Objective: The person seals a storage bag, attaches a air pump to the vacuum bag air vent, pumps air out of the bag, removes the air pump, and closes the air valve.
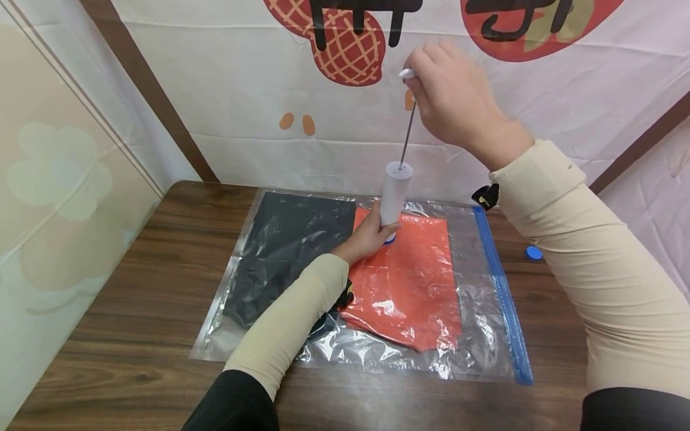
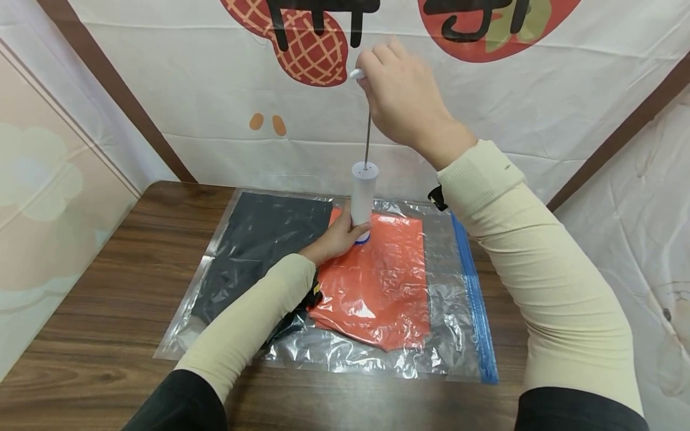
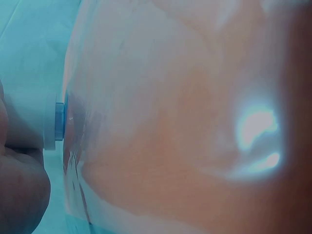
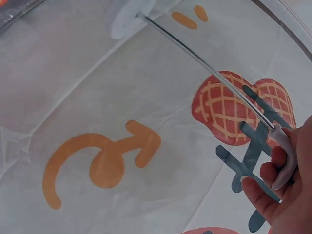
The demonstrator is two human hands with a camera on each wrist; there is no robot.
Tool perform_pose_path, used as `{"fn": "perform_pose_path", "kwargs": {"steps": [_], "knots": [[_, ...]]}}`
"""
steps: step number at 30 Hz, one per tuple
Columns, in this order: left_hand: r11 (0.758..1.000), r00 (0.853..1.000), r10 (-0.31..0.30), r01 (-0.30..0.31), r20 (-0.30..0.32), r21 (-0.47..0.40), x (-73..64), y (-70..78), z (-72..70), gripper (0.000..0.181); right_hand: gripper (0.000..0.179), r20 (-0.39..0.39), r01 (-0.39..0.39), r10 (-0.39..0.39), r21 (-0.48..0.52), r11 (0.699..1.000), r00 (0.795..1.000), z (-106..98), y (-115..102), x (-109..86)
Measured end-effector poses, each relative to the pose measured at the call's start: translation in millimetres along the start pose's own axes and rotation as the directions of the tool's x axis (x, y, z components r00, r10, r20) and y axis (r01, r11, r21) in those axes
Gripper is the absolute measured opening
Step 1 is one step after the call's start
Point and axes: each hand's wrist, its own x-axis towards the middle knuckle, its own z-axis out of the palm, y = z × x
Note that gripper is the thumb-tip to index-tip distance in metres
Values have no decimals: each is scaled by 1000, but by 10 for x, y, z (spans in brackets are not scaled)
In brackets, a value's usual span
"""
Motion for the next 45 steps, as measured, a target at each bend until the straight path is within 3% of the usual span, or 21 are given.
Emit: {"fn": "perform_pose_path", "kwargs": {"steps": [8,14,23,27,32,38,45], "knots": [[1000,1000,1,-1,1,1,-1,8,11,66,19,97,35,-37,22,999,995,217,17,-171],[1000,1000,12,-12,1,23,-9,-4,1,66,13,215,32,-40,42,999,976,439,-16,-316],[999,999,32,-32,1,5,-16,-21,6,65,13,311,35,-35,4,999,950,696,-50,-509],[999,999,39,-39,0,7,-14,-23,6,65,13,297,27,-26,1,1000,954,734,-51,-529],[1000,1000,3,-3,5,10,-18,-16,4,66,12,279,24,-26,11,1000,960,678,-41,-472],[999,1000,14,-14,-5,30,-15,-20,6,65,13,188,-16,11,24,1000,982,444,-20,-299],[999,1000,27,-27,-5,40,-3,-49,18,65,21,114,-48,45,24,999,992,165,-19,-87]]}}
